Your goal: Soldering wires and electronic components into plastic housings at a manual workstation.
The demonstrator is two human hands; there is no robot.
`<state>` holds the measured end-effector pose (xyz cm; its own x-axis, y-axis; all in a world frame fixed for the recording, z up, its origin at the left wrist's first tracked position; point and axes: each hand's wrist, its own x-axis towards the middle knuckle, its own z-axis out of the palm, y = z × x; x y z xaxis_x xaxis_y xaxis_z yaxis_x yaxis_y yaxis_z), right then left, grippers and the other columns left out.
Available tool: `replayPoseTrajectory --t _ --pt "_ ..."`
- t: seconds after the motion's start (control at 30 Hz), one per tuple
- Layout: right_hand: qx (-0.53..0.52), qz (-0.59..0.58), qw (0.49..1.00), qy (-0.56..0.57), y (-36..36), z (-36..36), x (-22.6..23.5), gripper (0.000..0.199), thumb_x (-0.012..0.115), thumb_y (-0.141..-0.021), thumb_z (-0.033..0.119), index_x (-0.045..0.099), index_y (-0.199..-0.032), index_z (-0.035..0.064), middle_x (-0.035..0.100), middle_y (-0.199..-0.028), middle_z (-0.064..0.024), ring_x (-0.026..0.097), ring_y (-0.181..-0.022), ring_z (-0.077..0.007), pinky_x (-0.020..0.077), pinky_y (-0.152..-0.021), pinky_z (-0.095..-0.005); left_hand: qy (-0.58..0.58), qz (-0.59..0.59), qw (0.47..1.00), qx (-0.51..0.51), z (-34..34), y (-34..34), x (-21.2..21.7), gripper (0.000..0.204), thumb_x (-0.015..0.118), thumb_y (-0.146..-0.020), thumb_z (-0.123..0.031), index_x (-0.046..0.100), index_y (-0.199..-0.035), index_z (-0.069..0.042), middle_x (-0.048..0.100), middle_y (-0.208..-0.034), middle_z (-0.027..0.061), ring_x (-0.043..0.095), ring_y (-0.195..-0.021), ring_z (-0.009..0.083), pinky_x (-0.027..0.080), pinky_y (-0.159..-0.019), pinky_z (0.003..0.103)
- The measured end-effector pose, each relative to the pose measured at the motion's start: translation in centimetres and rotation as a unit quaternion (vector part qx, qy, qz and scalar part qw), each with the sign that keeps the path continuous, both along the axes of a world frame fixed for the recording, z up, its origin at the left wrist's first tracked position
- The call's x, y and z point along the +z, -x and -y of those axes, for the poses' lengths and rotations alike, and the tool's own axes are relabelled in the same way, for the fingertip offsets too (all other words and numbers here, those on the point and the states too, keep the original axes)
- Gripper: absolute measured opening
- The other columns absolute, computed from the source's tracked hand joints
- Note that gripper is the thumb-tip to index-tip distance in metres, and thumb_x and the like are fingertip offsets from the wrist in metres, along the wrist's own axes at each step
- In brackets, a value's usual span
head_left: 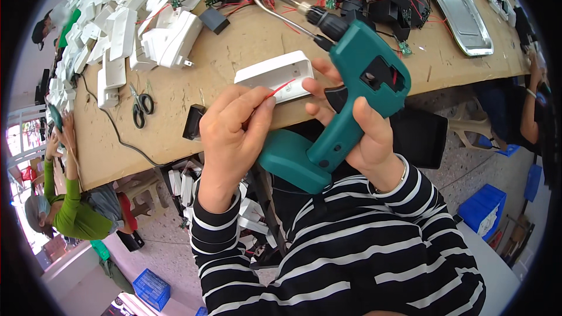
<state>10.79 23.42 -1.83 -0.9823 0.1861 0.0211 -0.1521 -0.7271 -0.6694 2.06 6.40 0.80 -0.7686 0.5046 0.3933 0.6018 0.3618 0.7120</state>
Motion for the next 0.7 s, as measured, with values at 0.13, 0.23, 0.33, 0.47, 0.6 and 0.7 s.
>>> replayPoseTrajectory --t 0.13,0.23,0.33,0.47,0.6,0.7 --pt "0.006 0.018 1.0 -0.012 0.7 -0.2 0.1 0.065 0.056 -0.092 0.032 0.027 -0.141 0.0009 0.035 -0.141 -0.0195 0.036 -0.132 -0.0339 0.036 -0.107 -0.0419 -0.01 0.004 1.0 0.016 -0.6 -0.3 -0.7 0.012 0.068 -0.078 0.002 0.066 -0.09 0.001 0.058 -0.073 0.0036 0.047 -0.057 0.0074 0.035 -0.05 0.021" --pt "0.014 0.019 0.999 -0.028 1.5 -0.8 0.1 0.065 0.055 -0.092 0.032 0.027 -0.141 0.0001 0.035 -0.142 -0.0196 0.036 -0.132 -0.034 0.034 -0.108 -0.0431 -0.008 -0.009 1.0 0.027 -0.9 -0.4 -1.0 0.012 0.068 -0.078 0.002 0.067 -0.09 0.001 0.058 -0.074 0.004 0.049 -0.057 0.0083 0.036 -0.051 0.021" --pt "0.037 0.03 0.999 -0.012 2.0 -1.6 0.0 0.064 0.055 -0.092 0.031 0.027 -0.141 -0.0011 0.036 -0.141 -0.0203 0.038 -0.13 -0.0345 0.0348 -0.107 -0.0437 -0.013 -0.038 0.999 0.034 -1.4 -0.6 -1.0 0.012 0.068 -0.077 0.003 0.067 -0.089 0.001 0.059 -0.075 0.0049 0.05 -0.058 0.0094 0.038 -0.052 0.021" --pt "0.048 0.037 0.997 -0.044 0.6 -2.8 0.9 0.066 0.056 -0.092 0.032 0.027 -0.14 -0.0038 0.041 -0.136 -0.0235 0.048 -0.123 -0.0349 0.0439 -0.099 -0.0429 -0.025 -0.077 0.996 0.045 -2.0 -1.0 -1.9 0.012 0.07 -0.075 0.001 0.066 -0.086 -0.002 0.057 -0.071 0.0083 0.054 -0.054 0.018 0.042 -0.049 0.027" --pt "0.046 0.03 0.985 -0.164 -3.2 -5.3 1.3 0.069 0.059 -0.09 0.033 0.028 -0.138 -0.0056 0.046 -0.131 -0.0254 0.057 -0.112 -0.0331 0.0517 -0.087 -0.0383 -0.028 -0.106 0.99 0.092 -2.5 -1.5 -3.0 0.013 0.069 -0.074 0.001 0.067 -0.085 -0.005 0.057 -0.072 0.0074 0.054 -0.056 0.0185 0.041 -0.052 0.029" --pt "-0.009 0.064 0.965 -0.253 -6.4 -6.0 2.3 0.074 0.065 -0.085 0.036 0.031 -0.136 -0.0066 0.051 -0.126 -0.0244 0.063 -0.101 -0.0285 0.0534 -0.077 -0.0332 0.007 -0.143 0.981 0.128 -2.5 -1.6 -3.2 0.014 0.071 -0.072 -0.002 0.067 -0.084 -0.007 0.057 -0.076 0.0039 0.054 -0.067 0.0172 0.038 -0.066 0.031"
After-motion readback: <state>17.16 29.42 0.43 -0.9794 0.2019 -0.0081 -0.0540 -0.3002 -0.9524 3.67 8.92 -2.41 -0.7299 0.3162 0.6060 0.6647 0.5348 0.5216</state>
